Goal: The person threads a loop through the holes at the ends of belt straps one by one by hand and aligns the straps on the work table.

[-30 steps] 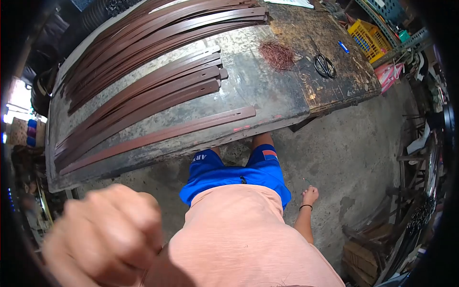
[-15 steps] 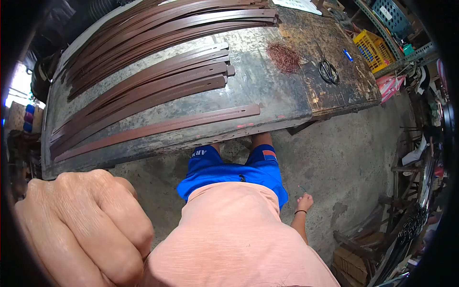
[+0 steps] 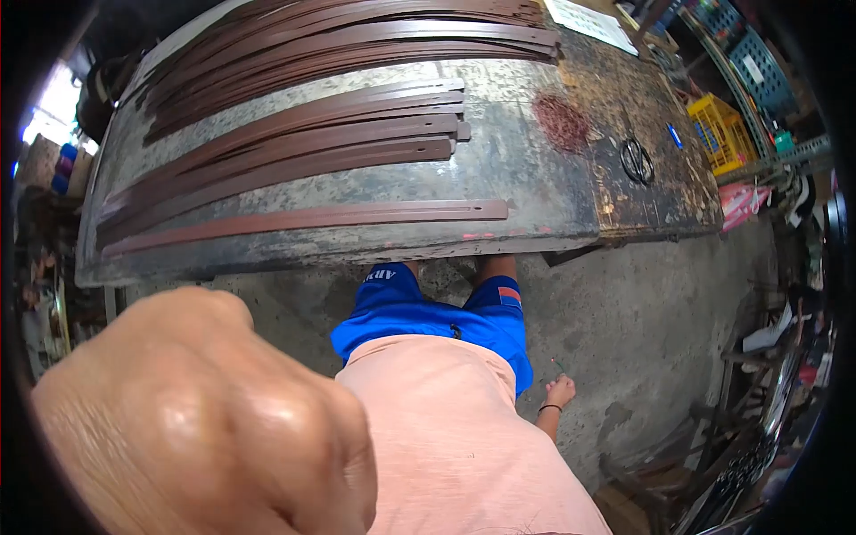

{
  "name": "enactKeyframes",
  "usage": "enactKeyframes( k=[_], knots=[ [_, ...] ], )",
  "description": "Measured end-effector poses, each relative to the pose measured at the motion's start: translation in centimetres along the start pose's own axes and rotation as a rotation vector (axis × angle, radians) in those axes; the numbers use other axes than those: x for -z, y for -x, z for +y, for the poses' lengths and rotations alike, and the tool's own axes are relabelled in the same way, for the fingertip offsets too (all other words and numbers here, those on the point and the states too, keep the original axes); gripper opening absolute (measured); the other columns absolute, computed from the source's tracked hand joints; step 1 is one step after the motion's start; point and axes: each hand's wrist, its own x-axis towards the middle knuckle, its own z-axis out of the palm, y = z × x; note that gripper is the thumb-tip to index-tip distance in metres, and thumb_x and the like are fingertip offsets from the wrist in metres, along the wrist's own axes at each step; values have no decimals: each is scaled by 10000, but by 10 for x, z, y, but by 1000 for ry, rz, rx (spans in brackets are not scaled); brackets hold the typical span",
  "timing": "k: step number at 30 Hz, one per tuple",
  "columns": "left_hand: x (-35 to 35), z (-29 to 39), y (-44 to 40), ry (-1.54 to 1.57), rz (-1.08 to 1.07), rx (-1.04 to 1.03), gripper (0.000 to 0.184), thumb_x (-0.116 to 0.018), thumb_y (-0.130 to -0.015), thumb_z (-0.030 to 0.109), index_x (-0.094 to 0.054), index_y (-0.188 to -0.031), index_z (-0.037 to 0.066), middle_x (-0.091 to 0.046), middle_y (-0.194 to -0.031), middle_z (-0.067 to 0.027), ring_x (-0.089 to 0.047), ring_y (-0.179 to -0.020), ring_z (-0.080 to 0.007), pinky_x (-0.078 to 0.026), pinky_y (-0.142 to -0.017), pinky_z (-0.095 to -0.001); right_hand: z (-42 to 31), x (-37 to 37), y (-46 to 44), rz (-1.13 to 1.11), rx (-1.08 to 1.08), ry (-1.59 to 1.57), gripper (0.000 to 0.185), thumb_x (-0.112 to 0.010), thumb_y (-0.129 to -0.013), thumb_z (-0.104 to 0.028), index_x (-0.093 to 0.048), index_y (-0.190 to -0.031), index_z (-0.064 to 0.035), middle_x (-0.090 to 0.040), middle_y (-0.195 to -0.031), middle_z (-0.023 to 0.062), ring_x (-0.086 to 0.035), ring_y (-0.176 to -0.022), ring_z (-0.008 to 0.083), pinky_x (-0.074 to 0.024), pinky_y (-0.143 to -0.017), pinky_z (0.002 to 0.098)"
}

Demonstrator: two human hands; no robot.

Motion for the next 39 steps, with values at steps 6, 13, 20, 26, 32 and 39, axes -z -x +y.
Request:
enactKeyframes(
  k=[6, 13, 20, 26, 32, 39],
  knots=[
    [-2, 29, 24, -161, -72, 377, 331, -441, -932, 96, -672, -826, -114, -678, -816, -261, -685, -633, -325, -556, -570, -312, 7, 4, 3, -7, 1, 78, 153, -566, -917, -127, -545, -810, -19, -531, -684, 45, -503, -569, 131, -427, -478, 270],
    [-15, 14, 64, -220, 45, -109, 400, -420, -963, 194, -659, -913, -123, -670, -806, -266, -682, -671, -322, -566, -617, -347, 7, 5, 3, -21, -44, 80, 162, -574, -929, -165, -567, -838, -32, -548, -701, 45, -521, -582, 147, -454, -505, 284],
    [2, 22, 29, 58, -242, 300, 404, -415, -942, 182, -637, -893, -153, -649, -805, -302, -685, -656, -349, -565, -545, -344, 7, 2, 8, -67, -61, 160, 164, -570, -942, -197, -556, -868, -51, -561, -732, 48, -540, -621, 149, -483, -537, 304],
    [-7, 14, 37, 74, -144, 189, 396, -405, -942, 144, -624, -865, -177, -638, -778, -301, -668, -583, -331, -553, -493, -351, 4, 6, 11, -104, -59, 152, 144, -551, -960, -176, -529, -871, -66, -539, -725, 35, -527, -592, 143, -464, -503, 299],
    [18, 16, 43, -61, -68, 70, 322, -443, -957, 131, -620, -825, -104, -638, -740, -234, -639, -539, -276, -528, -463, -331, 11, 0, 3, -106, -51, 142, 123, -538, -967, -150, -506, -872, -79, -510, -705, 29, -489, -539, 130, -411, -450, 281],
    [54, 35, 54, -363, 15, -83, 237, -535, -950, 150, -612, -771, 15, -640, -686, -135, -595, -482, -201, -490, -431, -288, 8, 1, 4, -88, -49, 166, 103, -518, -968, -135, -509, -884, -75, -484, -660, 26, -477, -520, 132, -397, -435, 274]
  ],
)
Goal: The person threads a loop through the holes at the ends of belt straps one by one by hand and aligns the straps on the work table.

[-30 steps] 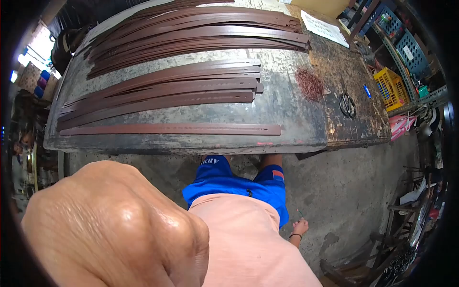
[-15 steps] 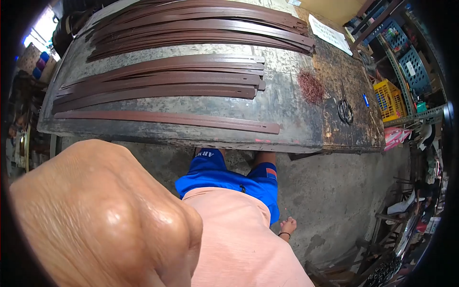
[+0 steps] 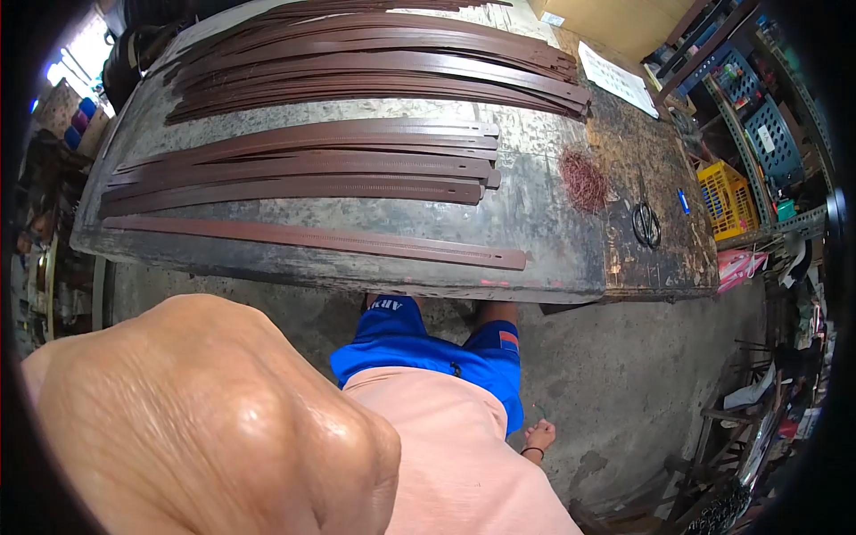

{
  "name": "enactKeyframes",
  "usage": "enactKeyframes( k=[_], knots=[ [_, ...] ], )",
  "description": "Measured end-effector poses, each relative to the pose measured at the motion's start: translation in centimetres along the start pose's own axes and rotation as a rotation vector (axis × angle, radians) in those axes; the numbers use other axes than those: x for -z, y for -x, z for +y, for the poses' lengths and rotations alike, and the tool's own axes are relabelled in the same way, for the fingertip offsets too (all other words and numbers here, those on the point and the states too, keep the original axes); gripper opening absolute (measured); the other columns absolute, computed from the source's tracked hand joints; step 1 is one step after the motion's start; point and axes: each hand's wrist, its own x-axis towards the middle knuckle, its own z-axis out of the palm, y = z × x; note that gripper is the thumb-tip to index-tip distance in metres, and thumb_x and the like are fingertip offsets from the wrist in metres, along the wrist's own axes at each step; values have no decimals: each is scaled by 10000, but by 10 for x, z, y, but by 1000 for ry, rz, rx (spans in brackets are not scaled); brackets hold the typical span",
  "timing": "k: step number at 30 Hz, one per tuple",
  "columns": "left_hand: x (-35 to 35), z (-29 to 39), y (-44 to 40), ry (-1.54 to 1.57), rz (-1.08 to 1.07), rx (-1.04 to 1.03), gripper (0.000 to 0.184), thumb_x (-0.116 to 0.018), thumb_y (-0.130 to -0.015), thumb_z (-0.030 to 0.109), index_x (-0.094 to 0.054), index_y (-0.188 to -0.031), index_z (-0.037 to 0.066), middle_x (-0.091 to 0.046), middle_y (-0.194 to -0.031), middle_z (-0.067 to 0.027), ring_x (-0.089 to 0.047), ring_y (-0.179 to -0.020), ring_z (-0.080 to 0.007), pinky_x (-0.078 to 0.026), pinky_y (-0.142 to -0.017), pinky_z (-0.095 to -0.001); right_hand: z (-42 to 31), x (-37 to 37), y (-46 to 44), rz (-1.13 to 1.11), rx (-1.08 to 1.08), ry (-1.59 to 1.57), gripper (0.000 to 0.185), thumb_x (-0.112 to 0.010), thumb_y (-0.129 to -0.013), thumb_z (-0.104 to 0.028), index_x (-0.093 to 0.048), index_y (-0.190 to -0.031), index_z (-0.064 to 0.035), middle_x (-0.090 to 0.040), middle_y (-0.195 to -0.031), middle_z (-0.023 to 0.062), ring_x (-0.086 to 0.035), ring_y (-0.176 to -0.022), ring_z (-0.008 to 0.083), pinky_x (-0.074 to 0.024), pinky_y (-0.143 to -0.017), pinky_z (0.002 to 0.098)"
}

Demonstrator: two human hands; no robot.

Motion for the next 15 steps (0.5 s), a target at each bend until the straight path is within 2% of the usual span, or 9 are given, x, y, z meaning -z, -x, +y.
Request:
enactKeyframes(
  k=[3, 6, 8, 9, 10, 11, 13, 15],
  knots=[
    [2, -12, 3, -53, 63, -49, 223, -575, -948, 158, -609, -748, 66, -641, -663, -93, -576, -458, -168, -474, -417, -269, 6, 8, -8, -90, -20, -110, 87, -509, -964, -122, -504, -891, -73, -484, -653, 26, -478, -515, 133, -388, -426, 279],
    [5, -18, -6, -110, 75, -73, 226, -614, -945, 166, -606, -724, 117, -641, -639, -51, -557, -433, -136, -457, -404, -251, 14, 2, -7, -18, 27, -84, 70, -487, -958, -92, -489, -890, -73, -478, -652, 29, -464, -511, 131, -373, -416, 285],
    [1, -86, -5, -502, 866, -57, 157, -583, -969, 208, -629, -884, 84, -618, -789, -15, -559, -615, -98, -440, -564, -228, 14, 3, -6, 28, 38, -79, 32, -478, -956, -77, -500, -933, -75, -478, -680, 31, -444, -505, 128, -365, -414, 281],
    [6, -114, -12, -752, 985, 248, 158, -613, -941, 197, -628, -893, 48, -596, -862, -25, -565, -757, -97, -454, -658, -253, 11, 0, -2, 30, 26, -84, 32, -478, -956, -77, -500, -933, -75, -478, -680, 31, -444, -505, 128, -365, -414, 281],
    [24, -151, -1, -877, 808, 386, 162, -660, -902, 190, -636, -936, 34, -587, -897, -52, -571, -808, -121, -472, -690, -288, 2, -1, 5, 87, 30, -113, 64, -476, -950, -59, -527, -985, -73, -486, -675, 32, -450, -505, 126, -382, -422, 281],
    [34, -192, 13, -1137, 644, 429, 216, -684, -879, 195, -635, -1025, 45, -598, -945, -67, -597, -865, -171, -487, -731, -332, -3, 0, 10, 143, 34, -140, 126, -474, -943, -40, -554, -1036, -71, -495, -670, 33, -457, -506, 123, -399, -431, 282],
    [37, -266, 47, -1507, 548, 506, 324, -735, -843, 242, -624, -1102, 82, -609, -1040, -84, -606, -987, -228, -487, -824, -387, -6, 4, 12, 141, 40, -113, 149, -476, -947, -46, -553, -1070, -80, -497, -677, 34, -459, -506, 126, -403, -434, 278],
    [31, -293, 59, -1581, 428, 752, 425, -761, -816, 302, -610, -1161, 105, -603, -1164, -125, -555, -1164, -264, -438, -993, -470, -1, 6, 13, 145, 44, -86, 174, -478, -950, -53, -552, -1104, -90, -500, -683, 36, -461, -507, 129, -408, -437, 275]
  ],
)
